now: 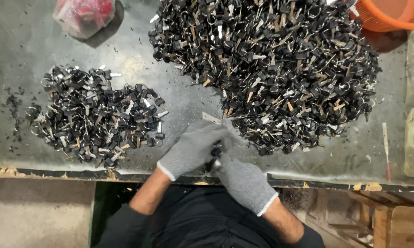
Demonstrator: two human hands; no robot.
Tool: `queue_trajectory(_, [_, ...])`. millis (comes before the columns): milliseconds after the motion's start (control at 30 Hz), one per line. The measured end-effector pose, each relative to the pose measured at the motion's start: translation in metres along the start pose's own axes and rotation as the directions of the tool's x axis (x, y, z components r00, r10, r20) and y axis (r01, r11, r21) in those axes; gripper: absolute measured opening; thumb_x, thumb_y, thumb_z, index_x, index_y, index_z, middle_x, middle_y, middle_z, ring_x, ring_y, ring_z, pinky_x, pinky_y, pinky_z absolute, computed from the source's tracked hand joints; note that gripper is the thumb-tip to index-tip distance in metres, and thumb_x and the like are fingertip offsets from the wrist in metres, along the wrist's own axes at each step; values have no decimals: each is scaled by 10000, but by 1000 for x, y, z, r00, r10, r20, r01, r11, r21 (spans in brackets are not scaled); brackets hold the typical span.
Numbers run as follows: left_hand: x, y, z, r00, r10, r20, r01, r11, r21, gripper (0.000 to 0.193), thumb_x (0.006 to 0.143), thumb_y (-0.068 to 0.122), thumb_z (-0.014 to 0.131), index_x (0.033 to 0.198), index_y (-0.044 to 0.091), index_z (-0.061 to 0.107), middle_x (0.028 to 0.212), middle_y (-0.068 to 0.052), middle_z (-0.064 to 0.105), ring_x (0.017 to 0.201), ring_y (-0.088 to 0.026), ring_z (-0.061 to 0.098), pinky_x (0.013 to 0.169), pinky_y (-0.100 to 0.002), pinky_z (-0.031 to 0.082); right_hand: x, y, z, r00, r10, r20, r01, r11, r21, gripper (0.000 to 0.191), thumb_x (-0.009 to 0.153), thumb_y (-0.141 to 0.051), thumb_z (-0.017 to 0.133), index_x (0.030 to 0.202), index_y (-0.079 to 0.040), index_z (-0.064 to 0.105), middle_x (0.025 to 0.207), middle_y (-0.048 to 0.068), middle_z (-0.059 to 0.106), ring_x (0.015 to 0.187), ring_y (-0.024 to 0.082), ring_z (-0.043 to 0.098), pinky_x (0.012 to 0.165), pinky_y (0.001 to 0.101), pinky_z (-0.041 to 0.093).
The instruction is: The person, wearing gray work gloves, picks small black metal lock components one at a time from a large pile on a work table and places them into a smaller sorted pile to the left. The repetitive pick-and-place sorting continues throughout the episode.
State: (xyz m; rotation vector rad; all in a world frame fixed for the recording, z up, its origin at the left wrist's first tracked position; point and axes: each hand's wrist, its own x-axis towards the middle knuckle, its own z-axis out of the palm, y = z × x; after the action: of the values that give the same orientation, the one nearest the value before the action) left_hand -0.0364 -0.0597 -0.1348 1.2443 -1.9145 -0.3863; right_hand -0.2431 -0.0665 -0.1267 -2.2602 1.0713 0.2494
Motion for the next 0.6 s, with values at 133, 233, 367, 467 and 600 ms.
queue_trajectory(133, [7,-8,16,959,-124,255,69,974,216,288,799,99,707,1085,104,670,996,-122,685,961,-330,686,861,-460,544,7,7,7,996,84,-1,-84,996,-32,620,965,-327,639,1426,-25,354,824,180,729,764,391,733,650,526,587])
queue_trajectory(233, [-2,-4,20,932,-305,194,276,948,161,273,827,188,736,1062,88,642,980,-121,687,924,-335,700,792,-465,557,10,14,7,949,298,-106,-298,954,19,465,1021,-344,587,1299,-2,437,799,181,725,752,379,741,632,505,605])
queue_trajectory(367, [-15,6,28,801,-577,159,542,812,218,282,899,252,727,1139,124,652,944,-132,701,839,-366,704,732,-497,542,10,17,7,973,169,-155,-174,985,-18,230,1002,-295,572,1116,-98,605,804,166,717,713,349,745,601,479,606])
queue_trajectory(467, [-23,9,39,706,-695,135,668,717,199,260,889,238,714,1101,106,638,925,-115,707,852,-357,704,724,-490,541,16,16,8,971,120,-209,-117,993,24,406,938,-299,623,1248,-45,557,747,196,722,671,392,724,584,518,572])
queue_trajectory(600, [-33,3,45,875,-482,49,462,860,215,240,823,141,694,1058,98,669,935,-130,703,832,-354,698,698,-480,545,29,14,8,973,102,-208,-87,993,84,413,963,-307,626,1247,-19,540,748,194,724,687,377,729,599,493,585])
